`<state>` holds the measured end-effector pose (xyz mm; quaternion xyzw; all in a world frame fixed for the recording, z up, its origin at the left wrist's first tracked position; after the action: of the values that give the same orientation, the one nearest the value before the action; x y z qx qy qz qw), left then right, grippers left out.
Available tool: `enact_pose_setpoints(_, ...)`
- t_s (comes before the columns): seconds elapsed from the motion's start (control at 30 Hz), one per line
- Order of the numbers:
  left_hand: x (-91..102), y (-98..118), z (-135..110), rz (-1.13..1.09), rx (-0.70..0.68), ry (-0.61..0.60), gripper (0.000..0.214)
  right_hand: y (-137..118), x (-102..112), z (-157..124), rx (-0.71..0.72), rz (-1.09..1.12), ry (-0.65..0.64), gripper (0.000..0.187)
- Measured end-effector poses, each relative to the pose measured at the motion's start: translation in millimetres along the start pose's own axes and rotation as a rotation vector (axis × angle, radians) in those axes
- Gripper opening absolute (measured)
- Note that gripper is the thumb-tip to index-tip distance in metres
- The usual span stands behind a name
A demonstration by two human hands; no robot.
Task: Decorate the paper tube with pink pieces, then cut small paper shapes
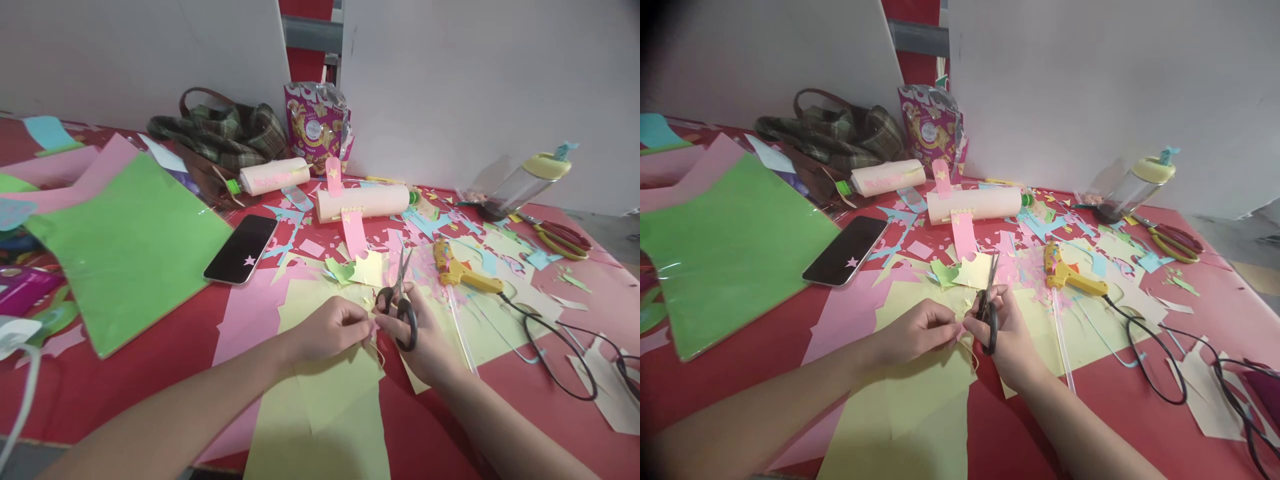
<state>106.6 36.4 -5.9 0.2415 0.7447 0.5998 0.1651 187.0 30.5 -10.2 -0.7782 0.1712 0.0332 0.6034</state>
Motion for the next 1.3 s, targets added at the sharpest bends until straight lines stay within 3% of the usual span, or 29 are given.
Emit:
enact_pose_setpoints(0.13, -3.4, -2.5, -0.8, 0.061, -0.015, -0.051, 0.027, -1.0, -7.9, -3.7, -0.005, 0.010, -0.071, 0.033)
enact_pose_setpoints(0.27, -3.2, -3.9, 0.1, 0.075, -0.018, -0.047, 0.026, -0.3, -7.8, -3.7, -0.008, 0.001, -0.063, 0.033)
enact_pose_setpoints(0.67, 19.4, 0.0, 5.7, 0.068, -0.062, 0.212, 0.031, -1.2, -1.1, -1.2, 0.007, -0.034, 0.014, 0.035)
enact_pose_setpoints(0.87, 7.6, -0.9, 4.8, 0.140, -0.099, 0.116, 0.027, -2.1, 2.1, 0.1, 0.026, -0.009, 0.043, 0.033)
enact_pose_setpoints(1.0, 8.2, -2.4, 4.2, 0.136, -0.110, 0.148, 0.029, 1.8, 2.3, 0.0, 0.017, 0.002, 0.032, 0.032)
enact_pose_setpoints(1.17, 21.7, 4.1, 6.4, 0.013, -0.089, 0.223, 0.029, 11.0, -4.7, -3.3, -0.096, 0.029, -0.044, 0.025)
enact_pose_setpoints(1.3, 40.4, 5.0, 10.4, -0.101, -0.044, 0.311, 0.027, 14.4, -18.8, -11.9, -0.199, 0.072, -0.205, 0.021)
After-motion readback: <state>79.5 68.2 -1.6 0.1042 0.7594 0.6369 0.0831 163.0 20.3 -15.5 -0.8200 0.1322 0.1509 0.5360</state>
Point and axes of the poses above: each hand's wrist, its own z-axis towards the middle knuckle, its own x-axis out of the back of the hand, y = z × x, the point moved 9 cm from there along z, towards the middle knuckle, and after that the axes turned 14 degrees about y, right-handed, at the moved point
